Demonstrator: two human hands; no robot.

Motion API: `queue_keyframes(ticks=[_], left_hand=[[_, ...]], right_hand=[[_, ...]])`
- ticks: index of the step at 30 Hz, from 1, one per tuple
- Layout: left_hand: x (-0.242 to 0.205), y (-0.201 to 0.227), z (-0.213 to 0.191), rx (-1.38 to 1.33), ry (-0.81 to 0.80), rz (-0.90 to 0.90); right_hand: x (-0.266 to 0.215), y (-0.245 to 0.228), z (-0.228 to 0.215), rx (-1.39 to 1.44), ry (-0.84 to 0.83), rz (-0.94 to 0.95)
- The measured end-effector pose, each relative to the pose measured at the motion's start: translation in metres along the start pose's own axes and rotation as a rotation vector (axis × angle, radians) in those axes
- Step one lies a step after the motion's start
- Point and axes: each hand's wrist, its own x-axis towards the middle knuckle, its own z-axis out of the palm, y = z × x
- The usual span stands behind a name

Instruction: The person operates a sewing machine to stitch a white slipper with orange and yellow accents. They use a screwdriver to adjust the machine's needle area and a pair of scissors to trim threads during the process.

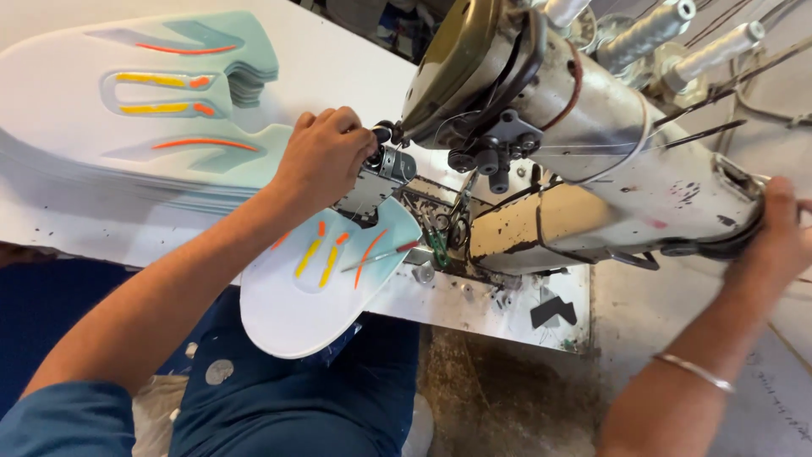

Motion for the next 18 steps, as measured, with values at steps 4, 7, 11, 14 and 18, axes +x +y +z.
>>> queue_keyframes(ticks=[4,7,11,14,18], left_hand=[[-0.003,0.001,0.007,0.193,0.039,0.055],[-0.006,0.0,0.012,0.243,0.095,0.073],[-0.01,-0.005,0.022,0.152,0.122,0.011],[-0.01,-0.005,0.024,0.087,0.102,-0.057],[-0.007,-0.005,0.026,-0.021,0.089,-0.147]], right_hand=[[0.03,0.004,-0.011,0.101,-0.215,0.443],[0.015,0.008,-0.011,-0.036,-0.246,0.456],[-0.025,0.009,0.004,0.132,-0.009,0.019],[-0.019,0.008,-0.001,0.202,-0.028,-0.075],[0.027,0.004,-0.009,0.061,-0.272,0.476]])
